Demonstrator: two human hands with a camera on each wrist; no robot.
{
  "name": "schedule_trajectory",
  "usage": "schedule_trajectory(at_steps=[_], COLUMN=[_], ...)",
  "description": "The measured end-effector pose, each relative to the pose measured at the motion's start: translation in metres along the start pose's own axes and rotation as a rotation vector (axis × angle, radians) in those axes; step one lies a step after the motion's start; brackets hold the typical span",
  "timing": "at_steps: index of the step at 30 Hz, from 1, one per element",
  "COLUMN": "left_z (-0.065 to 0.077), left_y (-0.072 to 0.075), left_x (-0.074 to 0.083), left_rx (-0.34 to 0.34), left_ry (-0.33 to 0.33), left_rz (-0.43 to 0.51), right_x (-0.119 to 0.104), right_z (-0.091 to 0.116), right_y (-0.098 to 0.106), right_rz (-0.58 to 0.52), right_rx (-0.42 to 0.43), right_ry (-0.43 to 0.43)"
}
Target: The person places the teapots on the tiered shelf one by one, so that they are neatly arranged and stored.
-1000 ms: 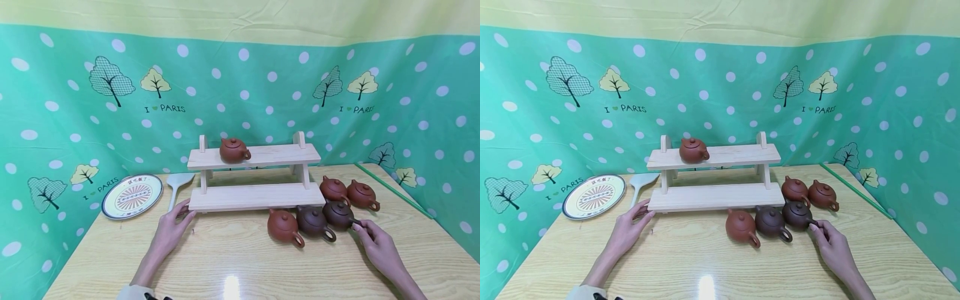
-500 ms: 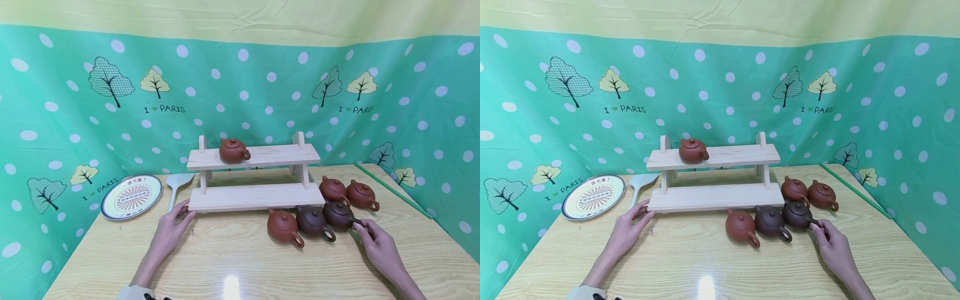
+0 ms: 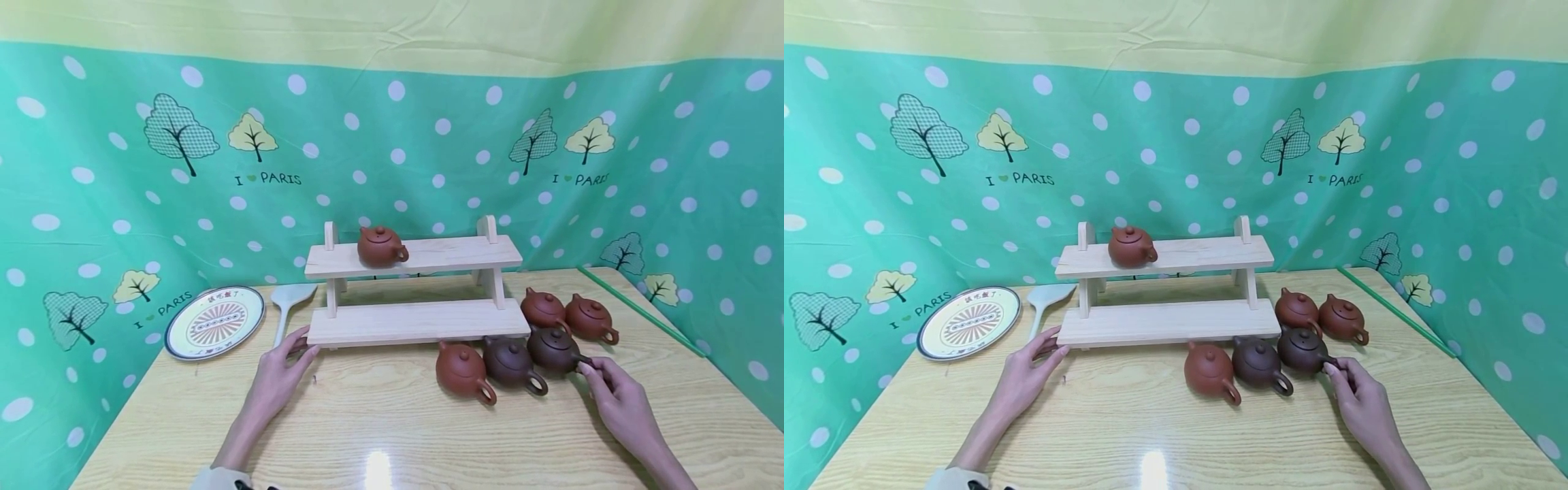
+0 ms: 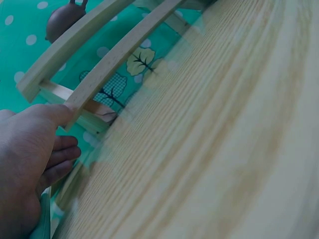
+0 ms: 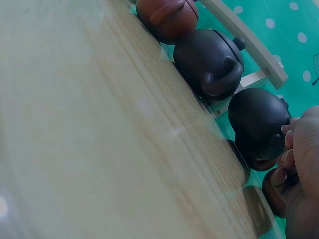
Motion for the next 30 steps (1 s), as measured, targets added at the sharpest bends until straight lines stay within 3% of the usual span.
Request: schedule_trajectory(at_steps=[30], left_z=[0.0], left_y=[0.001], left_x=[0.0], left_rx=[-0.014], left_ry=[0.013], left_rz=[-0.006], right_x=[-0.02], right_z=[0.0], right_y=[0.005], right_rz=[-0.138], right_rx=[0.056], right_ry=[0.089])
Point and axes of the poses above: each hand's wrist, its own z-axis away from the middle knuckle, its own y-axis out of the back of the hand, x = y × z, the point moved 4 cm from there along -z, towards the middle knuckle, and after that the axes turned 11 degrees about -y, right-handed, at the moved point
